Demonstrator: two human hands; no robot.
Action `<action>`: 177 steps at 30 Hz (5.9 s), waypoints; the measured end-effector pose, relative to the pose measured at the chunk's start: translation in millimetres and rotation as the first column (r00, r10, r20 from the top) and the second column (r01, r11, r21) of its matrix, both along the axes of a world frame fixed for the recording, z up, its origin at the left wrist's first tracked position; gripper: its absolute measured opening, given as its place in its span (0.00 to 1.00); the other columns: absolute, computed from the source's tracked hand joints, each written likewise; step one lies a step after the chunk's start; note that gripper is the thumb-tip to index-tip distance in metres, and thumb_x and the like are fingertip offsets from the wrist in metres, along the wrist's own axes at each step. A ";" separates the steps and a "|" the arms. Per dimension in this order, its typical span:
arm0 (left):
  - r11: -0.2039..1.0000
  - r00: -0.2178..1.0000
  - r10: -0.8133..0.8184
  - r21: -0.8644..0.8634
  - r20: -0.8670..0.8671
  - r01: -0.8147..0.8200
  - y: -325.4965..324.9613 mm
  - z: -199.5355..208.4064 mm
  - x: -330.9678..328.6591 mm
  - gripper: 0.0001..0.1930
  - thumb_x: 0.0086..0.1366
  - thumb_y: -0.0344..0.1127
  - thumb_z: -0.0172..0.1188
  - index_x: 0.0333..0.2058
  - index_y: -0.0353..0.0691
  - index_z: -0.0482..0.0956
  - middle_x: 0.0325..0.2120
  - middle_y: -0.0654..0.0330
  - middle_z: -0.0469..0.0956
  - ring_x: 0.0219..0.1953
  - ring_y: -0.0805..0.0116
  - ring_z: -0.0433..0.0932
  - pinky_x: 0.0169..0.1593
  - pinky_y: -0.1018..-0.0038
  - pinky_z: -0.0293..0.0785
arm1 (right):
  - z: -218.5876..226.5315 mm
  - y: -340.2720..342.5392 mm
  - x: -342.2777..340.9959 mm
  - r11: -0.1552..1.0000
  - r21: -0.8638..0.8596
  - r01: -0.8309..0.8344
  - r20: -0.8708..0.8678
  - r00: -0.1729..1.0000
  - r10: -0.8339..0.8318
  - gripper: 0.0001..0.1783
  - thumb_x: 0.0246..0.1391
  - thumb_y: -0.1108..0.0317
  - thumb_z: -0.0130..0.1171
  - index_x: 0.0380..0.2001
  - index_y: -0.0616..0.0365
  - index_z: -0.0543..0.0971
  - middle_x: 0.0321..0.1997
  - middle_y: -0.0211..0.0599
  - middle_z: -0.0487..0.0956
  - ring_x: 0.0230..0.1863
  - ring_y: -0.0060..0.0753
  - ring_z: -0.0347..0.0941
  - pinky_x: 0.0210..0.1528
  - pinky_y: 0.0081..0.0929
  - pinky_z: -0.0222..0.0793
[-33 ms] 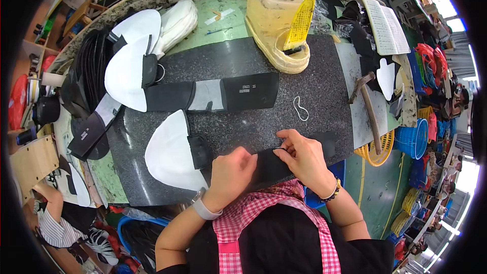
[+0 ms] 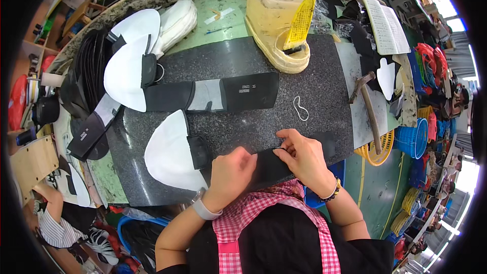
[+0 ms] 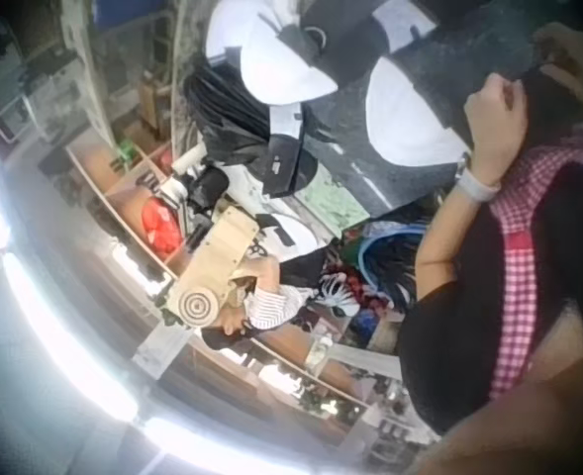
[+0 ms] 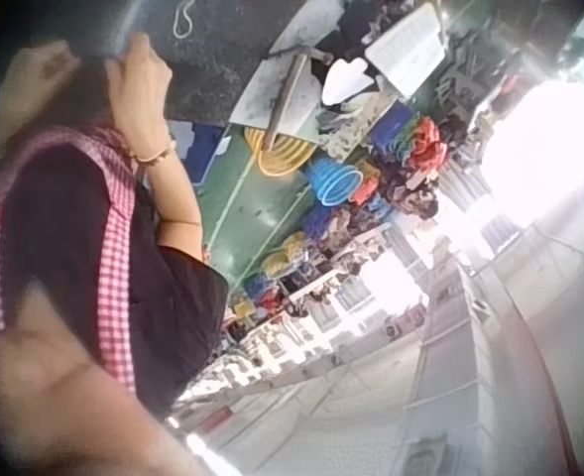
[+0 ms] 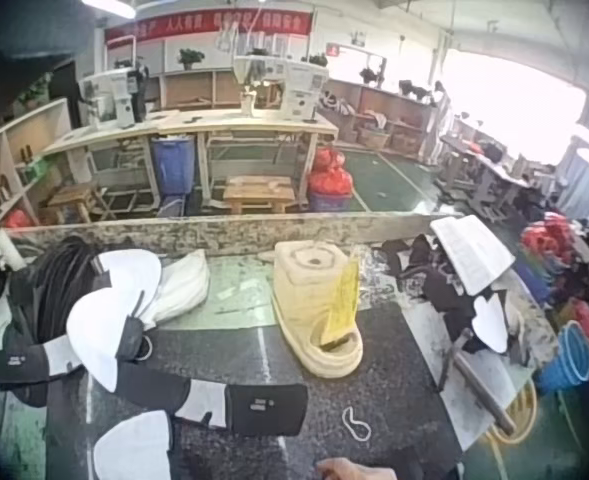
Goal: The person sorts and stacks shoe upper parts by hand, then places them into plastic baskets and sorting bins for storage.
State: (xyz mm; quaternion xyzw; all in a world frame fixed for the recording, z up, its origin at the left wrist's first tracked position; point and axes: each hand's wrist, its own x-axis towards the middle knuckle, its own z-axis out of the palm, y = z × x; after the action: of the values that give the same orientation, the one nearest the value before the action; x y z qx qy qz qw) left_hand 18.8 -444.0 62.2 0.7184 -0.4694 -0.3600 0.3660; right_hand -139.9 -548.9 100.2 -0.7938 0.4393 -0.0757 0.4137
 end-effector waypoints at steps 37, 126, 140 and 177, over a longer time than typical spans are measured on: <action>0.698 0.427 -0.422 -0.014 0.800 0.716 22.3 12.8 -3.9 0.17 0.58 0.34 0.50 0.46 0.40 0.76 0.50 0.45 0.73 0.54 0.53 0.72 0.62 0.57 0.62 | 25.5 11.6 -46.2 0.602 -0.306 -0.737 -0.288 0.675 0.680 0.36 0.42 0.53 0.64 0.53 0.64 0.71 0.62 0.41 0.67 0.63 0.41 0.62 0.66 0.36 0.54; 0.997 0.997 0.006 0.080 -0.076 0.000 17.2 -2.9 19.7 0.15 0.63 0.38 0.59 0.23 0.33 0.74 0.09 0.61 0.73 0.11 0.79 0.70 0.16 0.78 0.61 | 3.7 14.7 22.2 0.981 -0.171 -0.098 -0.029 0.995 0.094 0.15 0.49 0.72 0.62 0.40 0.59 0.71 0.24 0.38 0.77 0.24 0.42 0.76 0.26 0.34 0.69; 0.977 0.964 -0.141 0.188 0.227 0.098 3.5 21.4 19.1 0.10 0.57 0.33 0.62 0.22 0.33 0.76 0.13 0.58 0.76 0.13 0.66 0.74 0.21 0.71 0.69 | 17.8 13.7 8.8 0.701 -0.385 -0.600 -0.084 0.779 0.621 0.15 0.38 0.69 0.60 0.34 0.62 0.76 0.38 0.40 0.75 0.42 0.37 0.72 0.47 0.30 0.69; 0.969 0.270 0.239 -0.247 0.933 -0.006 -4.9 50.1 199.7 0.23 0.48 0.34 0.66 0.42 0.34 0.70 0.39 0.51 0.75 0.44 0.52 0.73 0.43 0.61 0.69 | 91.6 5.1 -3.1 0.711 -0.565 -0.419 0.001 0.861 0.508 0.23 0.42 0.68 0.66 0.44 0.60 0.73 0.57 0.50 0.70 0.58 0.52 0.66 0.61 0.45 0.59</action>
State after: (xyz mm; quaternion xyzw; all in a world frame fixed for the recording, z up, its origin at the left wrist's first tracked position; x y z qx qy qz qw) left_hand 218.5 -448.9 112.3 0.7847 -0.5699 0.2197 0.1059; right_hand -143.0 -543.8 191.8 -0.9541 0.1514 -0.1531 0.2081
